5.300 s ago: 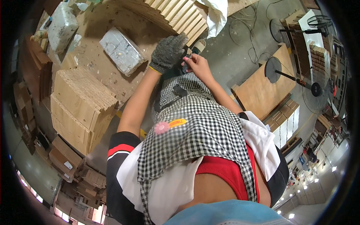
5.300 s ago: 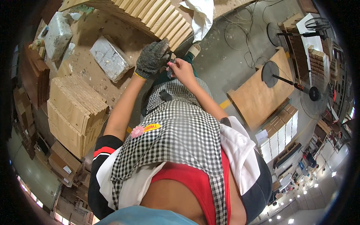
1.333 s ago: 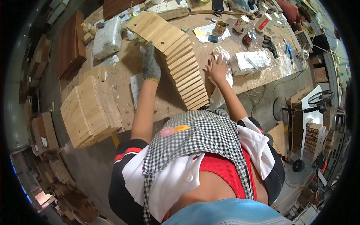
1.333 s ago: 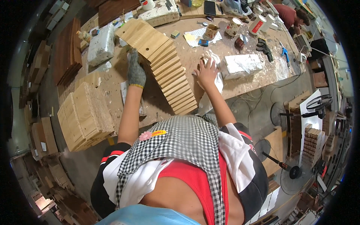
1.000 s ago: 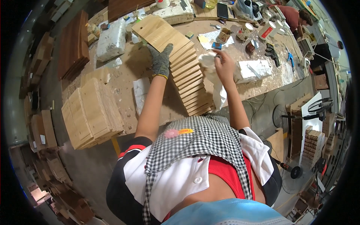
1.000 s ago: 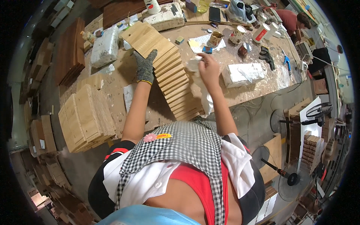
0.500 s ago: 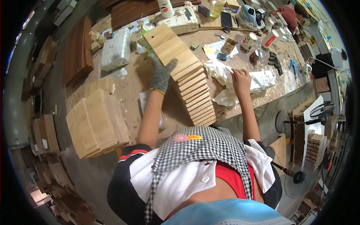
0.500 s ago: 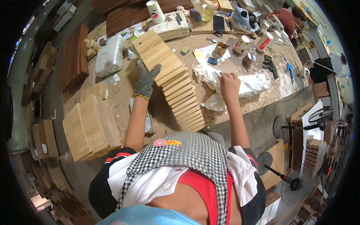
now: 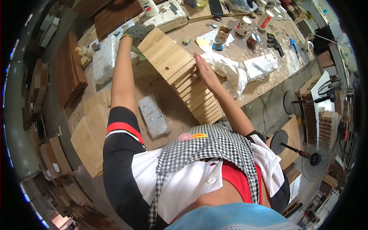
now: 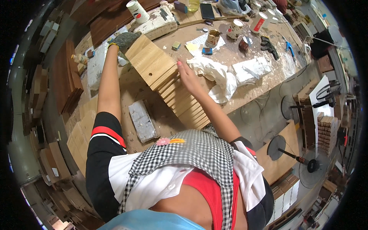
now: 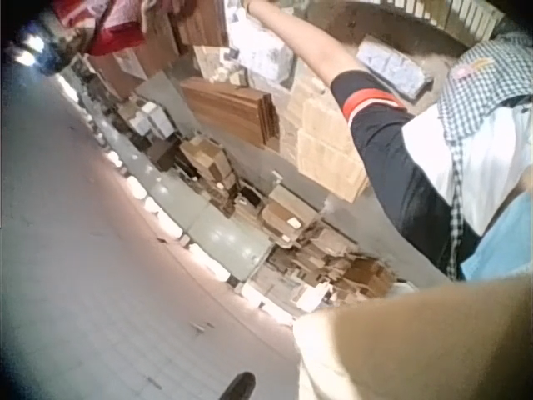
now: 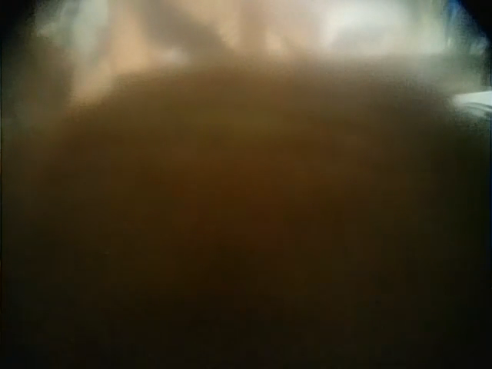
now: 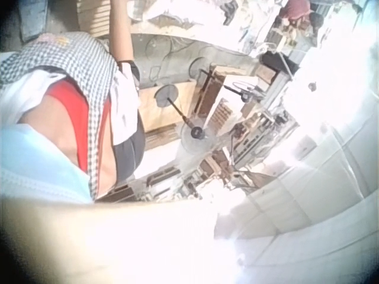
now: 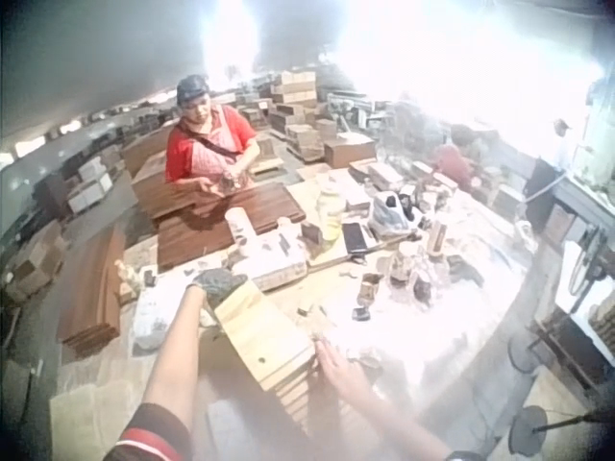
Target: The person applies adhesive to wood panels using a small blue applicator, wipes the edges with a cloth, and secures a larger wooden panel onto the stack.
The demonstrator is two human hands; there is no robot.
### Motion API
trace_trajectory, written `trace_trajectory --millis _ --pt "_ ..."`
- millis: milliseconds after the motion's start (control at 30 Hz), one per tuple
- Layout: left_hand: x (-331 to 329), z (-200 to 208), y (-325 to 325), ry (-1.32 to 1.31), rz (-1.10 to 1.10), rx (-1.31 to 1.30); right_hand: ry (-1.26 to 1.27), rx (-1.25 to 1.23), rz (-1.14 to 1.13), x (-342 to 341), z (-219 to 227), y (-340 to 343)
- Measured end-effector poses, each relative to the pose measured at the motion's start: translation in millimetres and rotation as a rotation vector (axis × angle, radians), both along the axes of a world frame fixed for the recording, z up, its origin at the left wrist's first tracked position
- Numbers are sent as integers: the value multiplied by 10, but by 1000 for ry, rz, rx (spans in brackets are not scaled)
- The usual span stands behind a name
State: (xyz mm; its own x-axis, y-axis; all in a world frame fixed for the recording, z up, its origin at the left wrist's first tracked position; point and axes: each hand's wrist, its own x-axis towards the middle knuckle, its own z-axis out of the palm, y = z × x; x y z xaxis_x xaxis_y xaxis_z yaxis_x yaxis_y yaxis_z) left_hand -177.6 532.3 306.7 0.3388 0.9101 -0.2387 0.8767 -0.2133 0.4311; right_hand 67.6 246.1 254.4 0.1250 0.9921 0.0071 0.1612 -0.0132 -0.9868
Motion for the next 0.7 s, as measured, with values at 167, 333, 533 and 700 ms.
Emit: trace_trajectory --millis 167,333,533,700 --pt "58 -85 -46 28 1 -40 -164 -45 -12 -1 267 -164" --pt "11 -122 -132 31 5 -55 -91 12 17 139 -7 -181" --pt "-91 -71 -204 34 6 -80 -24 -135 34 245 -256 -305" --pt "-150 -74 -317 46 -1 -118 177 -135 79 262 47 -548"
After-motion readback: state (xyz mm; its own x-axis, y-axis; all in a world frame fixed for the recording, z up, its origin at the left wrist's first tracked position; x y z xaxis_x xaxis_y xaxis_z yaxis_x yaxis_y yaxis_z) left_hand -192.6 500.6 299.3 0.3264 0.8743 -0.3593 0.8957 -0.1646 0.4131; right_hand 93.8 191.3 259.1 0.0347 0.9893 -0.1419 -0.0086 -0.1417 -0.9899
